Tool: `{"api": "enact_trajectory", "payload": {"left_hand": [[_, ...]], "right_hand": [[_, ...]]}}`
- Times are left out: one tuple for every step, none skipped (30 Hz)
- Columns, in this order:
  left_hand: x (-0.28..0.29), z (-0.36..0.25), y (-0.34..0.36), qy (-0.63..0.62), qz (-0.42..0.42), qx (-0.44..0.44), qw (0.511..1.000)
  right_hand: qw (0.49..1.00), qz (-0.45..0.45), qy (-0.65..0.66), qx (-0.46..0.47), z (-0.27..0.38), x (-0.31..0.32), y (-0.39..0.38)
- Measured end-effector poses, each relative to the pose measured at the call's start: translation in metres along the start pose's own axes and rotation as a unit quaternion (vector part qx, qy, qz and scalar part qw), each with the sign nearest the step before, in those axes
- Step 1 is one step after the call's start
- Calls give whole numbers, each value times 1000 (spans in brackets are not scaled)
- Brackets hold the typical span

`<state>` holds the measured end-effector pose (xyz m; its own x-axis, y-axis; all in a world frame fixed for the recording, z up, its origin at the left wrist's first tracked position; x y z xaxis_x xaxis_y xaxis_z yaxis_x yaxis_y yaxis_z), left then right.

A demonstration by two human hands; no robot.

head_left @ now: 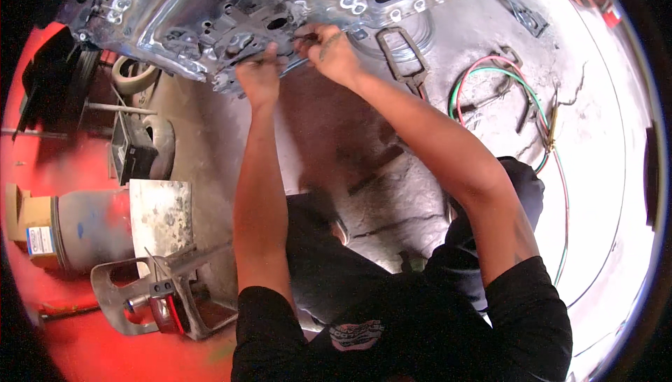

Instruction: The person aligns a metal plate against the interior of a car door frame and uses a screwdriver and a hammer to secure it.

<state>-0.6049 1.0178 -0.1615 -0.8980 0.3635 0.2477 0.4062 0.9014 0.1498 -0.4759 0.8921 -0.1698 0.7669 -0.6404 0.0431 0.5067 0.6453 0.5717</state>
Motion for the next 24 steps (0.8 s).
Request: {"api": "enact_trajectory", "payload": {"left_hand": [[0,1,0,-7,3,17,1000],[0,0,0,2,-3,8,1000],[0,0,-1,6,-3,5,1000],[1,0,-1,9,2,6,1000],[1,-1,-2,39,-10,-8,999],[2,-2,-2,68,-18,-18,997],[2,-2,-3,99,-28,-35,994],[2,-3,-3,92,-31,-50,994],[3,-4,-4,86,-37,-71,993],[3,-3,-4,83,-44,-78,992],[2,-3,-4,68,-37,-83,993],[2,-3,-4,56,-32,-74,995],[1,-2,-3,39,-19,-60,997],[2,-3,-4,67,-32,-66,995],[3,-3,-4,91,-38,-66,993],[3,-4,-5,114,-43,-68,990],[3,-4,-5,106,-38,-49,992],[3,-4,-4,98,-33,-30,994],[3,-4,-4,89,-30,-19,995],[3,-4,-4,72,-20,-16,997],[2,-5,-4,53,-12,-20,998],[2,-6,-4,34,-3,-23,999],[2,-6,-4,20,15,-7,1000],[2,-5,-4,6,32,9,999]], "right_hand": [[1000,-4,5,10,-3,-1,1],[1000,-8,9,19,-8,-1,1],[999,-14,14,43,-13,-1,1],[998,-22,-36,56,-19,-1,0],[992,-32,-85,83,-23,-1,-2],[984,-42,-133,111,-26,0,-3],[986,-43,-133,88,-33,2,-4],[988,-43,-132,67,-38,5,-6],[989,-44,-132,44,-42,8,-7],[994,-69,-84,-4,-45,13,-7],[993,-76,-89,33,-41,16,-6],[991,-84,-97,43,-37,21,-3],[989,-91,-105,53,-32,24,0],[990,-94,-69,76,-27,24,4],[992,-76,-80,59,-24,24,9],[995,-58,-79,31,-23,23,13],[996,-40,-79,5,-23,21,17],[996,-45,-83,4,-22,18,21],[995,-50,-86,2,-22,14,27],[996,-43,-81,-10,-24,12,29],[996,-36,-75,-22,-27,10,32],[997,-16,-60,-46,-31,9,32],[997,2,-46,-66,-35,8,32],[997,-2,19,-70,-38,8,32]]}}
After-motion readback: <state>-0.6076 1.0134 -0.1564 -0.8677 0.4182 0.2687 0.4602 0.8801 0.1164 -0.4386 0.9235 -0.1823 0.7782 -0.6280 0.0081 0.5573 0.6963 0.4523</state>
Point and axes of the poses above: each hand's wrist, its own y-axis towards the middle knuckle, its own x-axis out of the back of the hand, z = x × y, the point moved 4 cm from there along y, towards the middle knuckle, and after that the axes turned 13 degrees about x, right-handed, at the moved point
